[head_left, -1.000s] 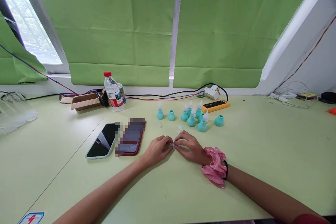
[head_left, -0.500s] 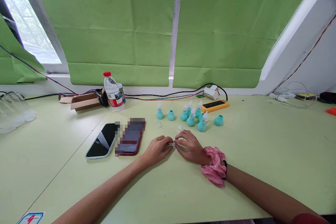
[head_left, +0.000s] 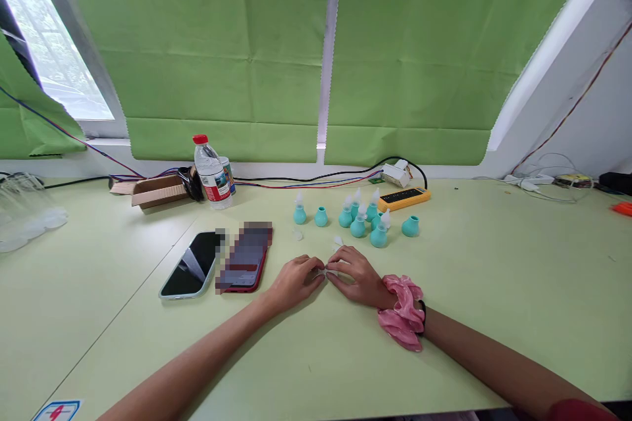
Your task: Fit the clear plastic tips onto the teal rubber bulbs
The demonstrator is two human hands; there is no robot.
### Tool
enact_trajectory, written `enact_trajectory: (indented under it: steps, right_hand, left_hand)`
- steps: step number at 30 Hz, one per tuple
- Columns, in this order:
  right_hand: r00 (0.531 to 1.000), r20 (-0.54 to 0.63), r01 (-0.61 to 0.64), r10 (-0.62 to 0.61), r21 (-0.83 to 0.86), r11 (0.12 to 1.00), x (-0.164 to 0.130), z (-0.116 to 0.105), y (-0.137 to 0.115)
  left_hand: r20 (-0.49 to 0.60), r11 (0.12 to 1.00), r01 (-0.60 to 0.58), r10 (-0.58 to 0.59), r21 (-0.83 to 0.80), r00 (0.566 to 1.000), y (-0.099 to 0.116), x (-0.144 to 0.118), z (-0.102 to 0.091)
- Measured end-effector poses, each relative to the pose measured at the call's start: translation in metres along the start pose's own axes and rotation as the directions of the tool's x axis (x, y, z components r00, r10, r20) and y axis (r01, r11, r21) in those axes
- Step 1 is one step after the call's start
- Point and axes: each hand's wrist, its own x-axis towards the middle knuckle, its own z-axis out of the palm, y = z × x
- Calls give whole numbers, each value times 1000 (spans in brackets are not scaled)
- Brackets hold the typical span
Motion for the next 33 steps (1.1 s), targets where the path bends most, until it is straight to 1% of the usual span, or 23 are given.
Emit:
enact_trajectory:
  steps: [11,21,28,33]
  right_hand:
    - [1000,1,25,-25,8,1000,1,0,1]
    - [1000,16,14,-14,20,1000,-1,2,1]
    - [999,-47,-23,24,21,1000,1,0,-1]
    - [1000,-27,-7,8,24,1000,0,0,1]
  left_hand:
    - [0,1000,27,-27,12,1000,-2,0,1]
    - [11,999,51,-51,10,999,-1,1,1]
    - [5,999,36,-36,1,999,-2,0,1]
    - [10,1000,29,-29,3,1000,-1,0,0]
